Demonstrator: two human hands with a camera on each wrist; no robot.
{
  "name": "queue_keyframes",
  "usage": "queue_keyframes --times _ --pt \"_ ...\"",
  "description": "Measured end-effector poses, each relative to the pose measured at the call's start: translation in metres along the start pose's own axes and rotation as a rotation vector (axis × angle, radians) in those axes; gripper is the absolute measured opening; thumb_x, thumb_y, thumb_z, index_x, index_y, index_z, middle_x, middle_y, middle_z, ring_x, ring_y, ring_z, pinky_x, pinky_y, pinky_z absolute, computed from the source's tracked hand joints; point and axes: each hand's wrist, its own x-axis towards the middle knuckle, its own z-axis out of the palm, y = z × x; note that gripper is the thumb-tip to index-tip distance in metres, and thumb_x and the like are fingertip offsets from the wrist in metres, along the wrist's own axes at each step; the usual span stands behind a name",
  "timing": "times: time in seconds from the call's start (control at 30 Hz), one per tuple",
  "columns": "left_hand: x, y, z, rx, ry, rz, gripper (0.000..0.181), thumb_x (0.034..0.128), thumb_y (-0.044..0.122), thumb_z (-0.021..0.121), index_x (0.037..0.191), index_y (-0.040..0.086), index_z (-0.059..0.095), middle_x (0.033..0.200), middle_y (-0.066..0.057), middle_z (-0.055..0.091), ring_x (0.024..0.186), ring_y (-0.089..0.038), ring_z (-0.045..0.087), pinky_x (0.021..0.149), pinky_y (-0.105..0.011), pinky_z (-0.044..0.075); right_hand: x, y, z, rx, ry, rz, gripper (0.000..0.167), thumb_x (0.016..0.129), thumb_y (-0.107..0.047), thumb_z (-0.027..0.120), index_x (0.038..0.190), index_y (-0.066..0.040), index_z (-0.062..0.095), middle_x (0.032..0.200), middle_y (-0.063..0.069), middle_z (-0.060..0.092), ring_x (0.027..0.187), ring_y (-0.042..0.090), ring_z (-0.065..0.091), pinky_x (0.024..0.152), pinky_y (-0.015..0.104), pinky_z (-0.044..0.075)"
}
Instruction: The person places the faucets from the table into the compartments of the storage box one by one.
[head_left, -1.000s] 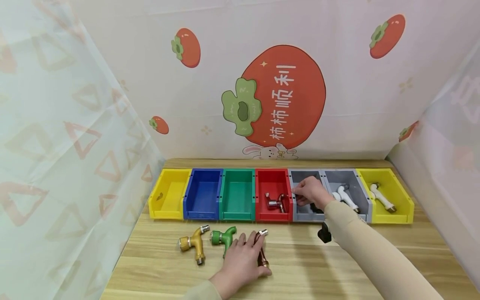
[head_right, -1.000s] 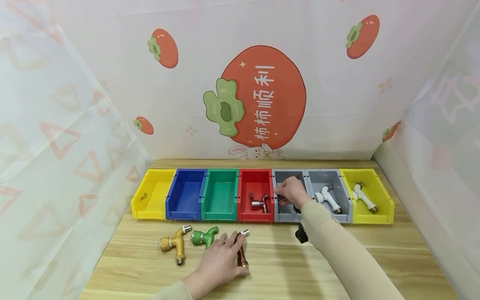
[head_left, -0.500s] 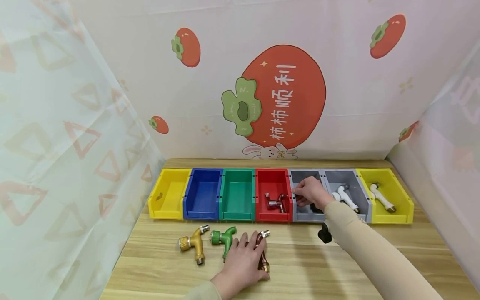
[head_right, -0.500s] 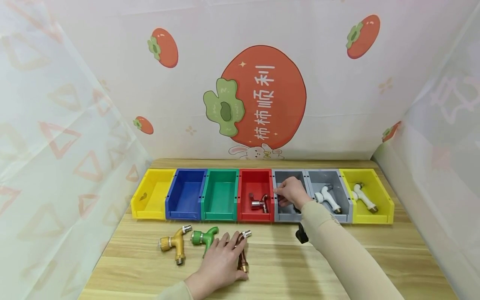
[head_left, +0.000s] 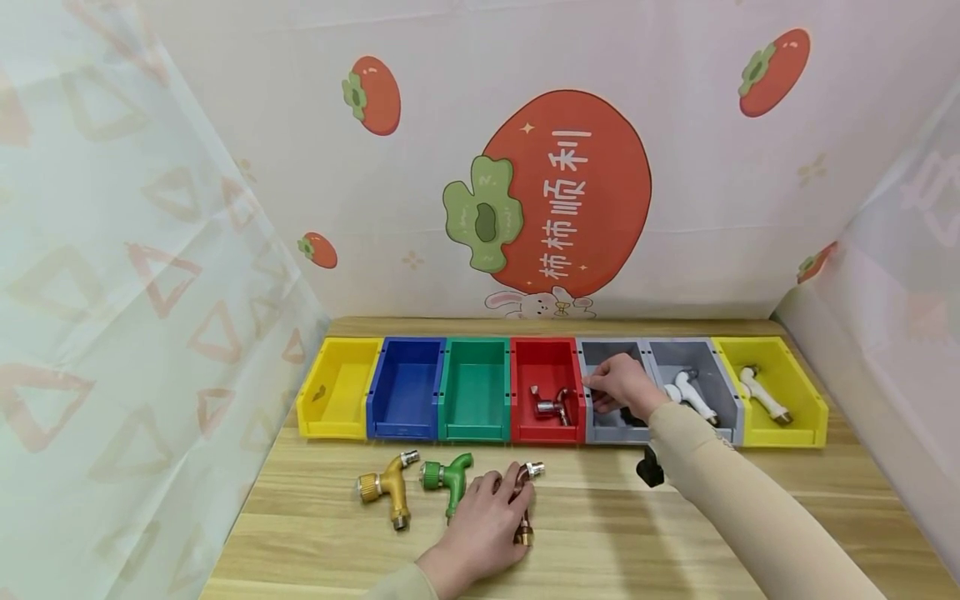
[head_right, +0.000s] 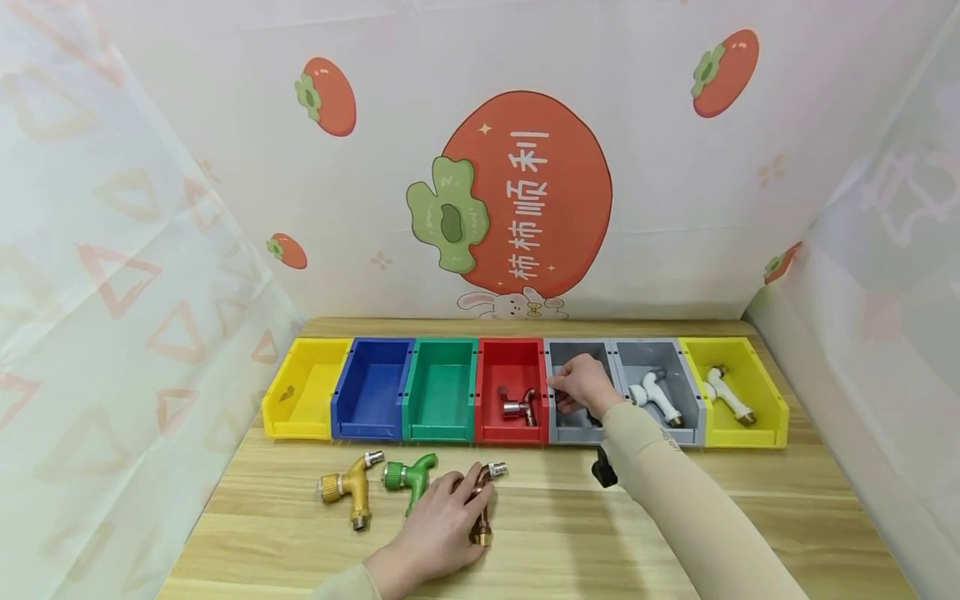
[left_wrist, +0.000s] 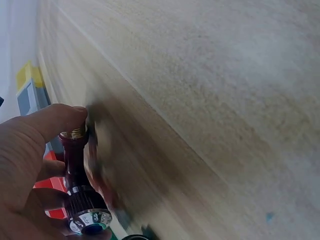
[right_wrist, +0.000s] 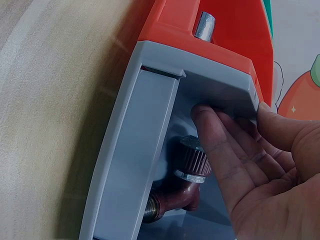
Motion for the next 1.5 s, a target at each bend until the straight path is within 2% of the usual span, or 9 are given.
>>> queue_keyframes --times 0.17,0.37,0.6,0.8,1.07,1.5 --pt "-0.002 -0.004 -0.002 0.015 0.043 0.036 0.071 0.0745 0.045 0.083 0.135 0.018 0.061 0.146 -0.018 0.055 0.116 -0.032 0.059 0.098 -0.046 0.053 0.001 0.002 -0.001 0.005 -0.003 -0.004 0.025 0.102 -0.015 0.066 0.105 0.009 0.073 0.087 0.019 0.072 0.071 0.026 0.073 0.075 0.046 0.064" --pt "-0.001 -0.009 -0.007 0.016 0.067 0.056 0.076 0.0762 0.047 0.083 0.142 0.016 0.061 0.151 -0.018 0.052 0.122 -0.034 0.057 0.101 -0.052 0.052 0.002 0.002 0.000 0.001 -0.003 -0.004 0.024 0.102 -0.015 0.066 0.104 0.008 0.073 0.087 0.017 0.072 0.071 0.026 0.073 0.075 0.046 0.064" --pt "0.002 -0.017 -0.016 0.026 0.074 0.057 0.082 0.0780 0.049 0.084 0.147 0.013 0.057 0.155 -0.017 0.047 0.130 -0.038 0.054 0.108 -0.056 0.048 0.003 0.004 -0.001 0.009 -0.014 -0.006 0.025 0.102 -0.016 0.065 0.104 0.008 0.073 0.087 0.018 0.071 0.071 0.026 0.073 0.075 0.046 0.064" --pt "0.005 -0.026 -0.022 0.029 0.112 0.058 0.079 0.0780 0.047 0.085 0.145 0.013 0.060 0.155 -0.018 0.047 0.130 -0.037 0.054 0.109 -0.055 0.047 0.003 0.004 -0.001 0.010 -0.015 -0.008 0.025 0.102 -0.016 0.065 0.103 0.008 0.072 0.088 0.019 0.071 0.070 0.024 0.073 0.074 0.045 0.064" --pt "0.007 -0.037 -0.032 0.038 0.097 0.064 0.080 0.0785 0.042 0.085 0.147 0.014 0.057 0.157 -0.017 0.045 0.132 -0.036 0.051 0.113 -0.055 0.044 0.001 0.002 0.000 0.006 -0.010 -0.001 0.025 0.102 -0.016 0.065 0.104 0.008 0.073 0.087 0.018 0.071 0.073 0.028 0.073 0.074 0.045 0.065" --pt "0.013 -0.056 -0.045 0.075 0.132 0.046 0.079 0.0804 0.046 0.085 0.148 0.014 0.057 0.159 -0.017 0.043 0.133 -0.038 0.050 0.113 -0.054 0.044 0.000 0.004 0.000 0.001 -0.009 -0.023 0.025 0.103 -0.015 0.064 0.103 0.009 0.072 0.086 0.017 0.071 0.074 0.029 0.073 0.075 0.045 0.064"
